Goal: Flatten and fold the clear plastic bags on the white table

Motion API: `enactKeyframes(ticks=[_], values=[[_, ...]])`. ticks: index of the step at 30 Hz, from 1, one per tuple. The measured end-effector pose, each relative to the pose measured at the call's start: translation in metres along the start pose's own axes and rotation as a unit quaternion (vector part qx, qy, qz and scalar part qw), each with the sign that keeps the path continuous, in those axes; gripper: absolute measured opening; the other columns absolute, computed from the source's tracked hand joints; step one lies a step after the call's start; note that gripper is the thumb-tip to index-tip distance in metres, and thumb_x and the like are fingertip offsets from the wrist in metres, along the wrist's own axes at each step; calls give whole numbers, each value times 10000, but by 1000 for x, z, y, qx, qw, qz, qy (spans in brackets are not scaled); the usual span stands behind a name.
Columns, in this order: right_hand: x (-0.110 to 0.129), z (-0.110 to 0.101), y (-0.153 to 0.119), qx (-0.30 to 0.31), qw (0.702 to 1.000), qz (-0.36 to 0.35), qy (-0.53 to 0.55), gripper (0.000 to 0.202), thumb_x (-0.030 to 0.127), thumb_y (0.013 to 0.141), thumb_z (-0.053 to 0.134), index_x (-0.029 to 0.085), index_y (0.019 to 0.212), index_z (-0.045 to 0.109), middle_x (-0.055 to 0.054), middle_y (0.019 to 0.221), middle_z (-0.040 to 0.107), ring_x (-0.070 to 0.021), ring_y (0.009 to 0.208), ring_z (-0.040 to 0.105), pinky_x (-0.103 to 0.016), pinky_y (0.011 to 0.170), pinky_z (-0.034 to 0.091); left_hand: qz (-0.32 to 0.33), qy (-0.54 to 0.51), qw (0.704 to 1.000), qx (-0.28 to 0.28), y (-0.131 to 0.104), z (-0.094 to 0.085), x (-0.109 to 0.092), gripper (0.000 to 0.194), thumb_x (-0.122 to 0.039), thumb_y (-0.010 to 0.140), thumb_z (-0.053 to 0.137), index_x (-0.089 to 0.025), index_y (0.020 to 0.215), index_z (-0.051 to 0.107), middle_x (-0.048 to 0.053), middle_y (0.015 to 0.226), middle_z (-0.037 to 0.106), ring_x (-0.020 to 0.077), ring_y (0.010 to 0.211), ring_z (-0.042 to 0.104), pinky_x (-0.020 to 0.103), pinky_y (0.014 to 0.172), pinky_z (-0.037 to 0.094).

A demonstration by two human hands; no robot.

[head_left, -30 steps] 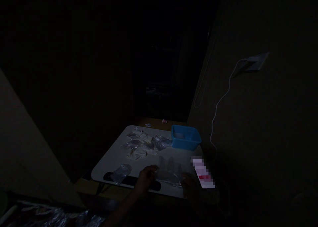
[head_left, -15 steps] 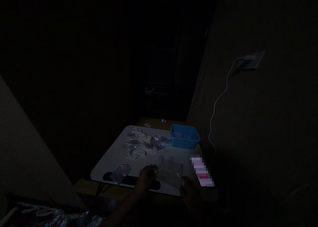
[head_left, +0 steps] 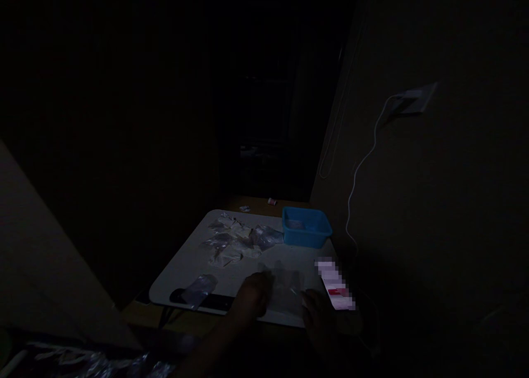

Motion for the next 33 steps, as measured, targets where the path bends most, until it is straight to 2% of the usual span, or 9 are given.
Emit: enactKeyframes(ticks=[1,3,6,10,16,21,26,29,33], values=[[3,-2,5,-3,1000,-1,3,391,224,784,313,205,1089,556,-61,1149,544,-231,1088,452,-414,923,348,23,11,1000,13,3,6,-4,384,-182,809,370,-187,1181,466,67,1198,509,185,1089,463,330,930,373],[15,-5,17,5,1000,-5,-5,442,167,759,294,166,1138,522,-70,1206,502,-219,1137,411,-396,949,324,24,46,998,34,9,20,-10,394,-198,836,326,-123,1207,433,118,1247,454,213,1141,416,371,946,356],[40,-9,40,56,998,-1,-29,467,138,768,278,133,1194,469,-68,1268,442,-213,1202,328,-391,1007,223,16,88,994,63,15,39,-15,413,-174,832,303,-60,1215,409,167,1270,409,235,1166,384,390,947,348],[61,-7,54,114,992,-24,-44,445,225,841,238,106,1234,409,-98,1313,364,-224,1239,258,-453,1023,99,28,123,989,80,15,45,-15,428,-207,838,299,-48,1223,397,173,1283,388,246,1201,327,403,968,300],[54,-1,48,110,992,0,-68,498,370,868,195,113,1259,367,-116,1334,309,-235,1247,237,-500,1009,35,-1,159,984,82,7,38,3,608,-483,846,253,-76,1295,300,163,1344,273,259,1245,230,423,998,203],[55,-2,48,103,992,-3,-68,513,405,858,213,130,1262,368,-114,1332,314,-246,1240,253,-506,1004,68,-24,175,983,56,3,39,15,585,-470,865,205,-92,1303,291,155,1347,271,257,1247,226,434,994,178],[54,0,47,95,993,-4,-75,522,406,856,219,116,1268,354,-127,1335,304,-252,1237,256,-515,996,87,-31,185,981,47,3,39,14,574,-463,865,207,-100,1299,303,152,1340,291,255,1243,241,434,991,176],[48,4,46,94,992,-18,-77,466,366,859,236,162,1250,389,-100,1343,298,-236,1242,249,-500,994,114,-30,185,981,53,4,37,12,583,-468,865,195,-90,1294,310,156,1340,292,257,1244,237,437,989,181],[34,9,47,113,990,-43,-73,398,234,858,237,219,1158,498,-60,1316,355,-202,1224,296,-445,985,201,-38,181,980,71,5,37,13,604,-482,861,193,-75,1295,303,167,1343,278,262,1243,237,442,985,184]])
Point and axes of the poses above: each hand's wrist, its own y-axis towards the middle knuckle, its own z-axis out of the palm, x = y × z, the point moved 2 cm from there along y, towards the middle knuckle
